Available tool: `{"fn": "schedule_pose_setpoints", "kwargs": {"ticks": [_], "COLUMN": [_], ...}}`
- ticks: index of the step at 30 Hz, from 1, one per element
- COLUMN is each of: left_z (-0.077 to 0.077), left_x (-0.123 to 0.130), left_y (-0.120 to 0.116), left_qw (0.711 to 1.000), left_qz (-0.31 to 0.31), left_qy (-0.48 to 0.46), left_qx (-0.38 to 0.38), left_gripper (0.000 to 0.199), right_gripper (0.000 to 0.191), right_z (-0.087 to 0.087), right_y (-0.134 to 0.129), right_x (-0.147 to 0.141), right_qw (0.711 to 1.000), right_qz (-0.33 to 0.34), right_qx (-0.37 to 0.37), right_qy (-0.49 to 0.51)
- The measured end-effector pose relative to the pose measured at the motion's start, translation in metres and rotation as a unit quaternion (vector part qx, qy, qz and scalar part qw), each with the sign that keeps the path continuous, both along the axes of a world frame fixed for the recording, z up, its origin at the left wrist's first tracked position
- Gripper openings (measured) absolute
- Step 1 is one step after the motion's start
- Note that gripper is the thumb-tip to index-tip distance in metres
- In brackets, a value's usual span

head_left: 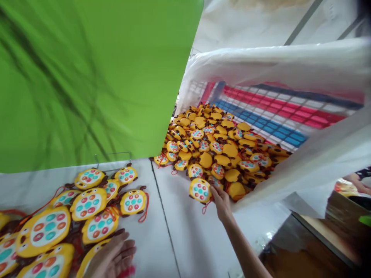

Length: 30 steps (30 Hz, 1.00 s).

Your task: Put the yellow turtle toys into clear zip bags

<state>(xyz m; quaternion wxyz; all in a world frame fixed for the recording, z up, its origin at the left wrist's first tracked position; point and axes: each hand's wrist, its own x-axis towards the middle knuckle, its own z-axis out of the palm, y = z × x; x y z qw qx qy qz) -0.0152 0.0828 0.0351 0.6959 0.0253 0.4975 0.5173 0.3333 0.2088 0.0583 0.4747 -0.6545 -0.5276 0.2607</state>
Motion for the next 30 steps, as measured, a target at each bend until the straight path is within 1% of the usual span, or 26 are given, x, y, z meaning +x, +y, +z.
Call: {"fn": "schedule_pose_setpoints", "kwargs": {"ticks": [2,5,8,11,13,15,17,19,20,22,24,27,30], "left_z": [0.01,0.015,0.014,0.011,0.008,0.006,0.005,0.006,0.007,0.008,0.008,0.007,0.007], "left_x": [0.017,0.037,0.044,0.043,0.039,0.035,0.032,0.032,0.032,0.034,0.036,0.035,0.032], "left_y": [-0.006,-0.013,-0.014,-0.013,-0.013,-0.013,-0.014,-0.015,-0.015,-0.016,-0.019,-0.025,-0.029], "left_qw": [0.999,0.992,0.985,0.985,0.988,0.989,0.988,0.989,0.989,0.989,0.989,0.985,0.97], "left_qz": [-0.042,-0.081,-0.082,-0.071,-0.054,-0.027,-0.011,-0.012,-0.017,-0.03,-0.044,-0.062,-0.075], "left_qy": [0.019,0.057,0.104,0.114,0.108,0.114,0.122,0.123,0.121,0.118,0.113,0.132,0.198], "left_qx": [0.03,0.081,0.11,0.112,0.101,0.095,0.093,0.085,0.083,0.081,0.081,0.094,0.123], "left_gripper": [0.051,0.053,0.054,0.051,0.048,0.044,0.043,0.044,0.045,0.047,0.048,0.049,0.048], "right_gripper": [0.051,0.048,0.04,0.035,0.035,0.035,0.035,0.037,0.039,0.041,0.04,0.038,0.039], "right_z": [-0.009,-0.021,-0.023,-0.019,-0.014,-0.009,-0.005,-0.004,-0.004,-0.009,-0.014,-0.018,-0.017], "right_y": [-0.017,-0.044,-0.068,-0.082,-0.086,-0.089,-0.091,-0.094,-0.096,-0.102,-0.108,-0.113,-0.114], "right_x": [-0.035,-0.092,-0.136,-0.16,-0.166,-0.166,-0.162,-0.159,-0.159,-0.163,-0.169,-0.178,-0.181], "right_qw": [0.996,0.978,0.958,0.941,0.933,0.935,0.949,0.957,0.953,0.931,0.909,0.901,0.897], "right_qz": [0.051,0.12,0.182,0.228,0.253,0.264,0.246,0.225,0.228,0.263,0.287,0.278,0.277], "right_qx": [-0.034,-0.083,-0.12,-0.145,-0.152,-0.137,-0.117,-0.123,-0.138,-0.172,-0.186,-0.186,-0.192], "right_qy": [0.068,0.146,0.186,0.202,0.205,0.194,0.161,0.139,0.145,0.189,0.238,0.275,0.287]}}
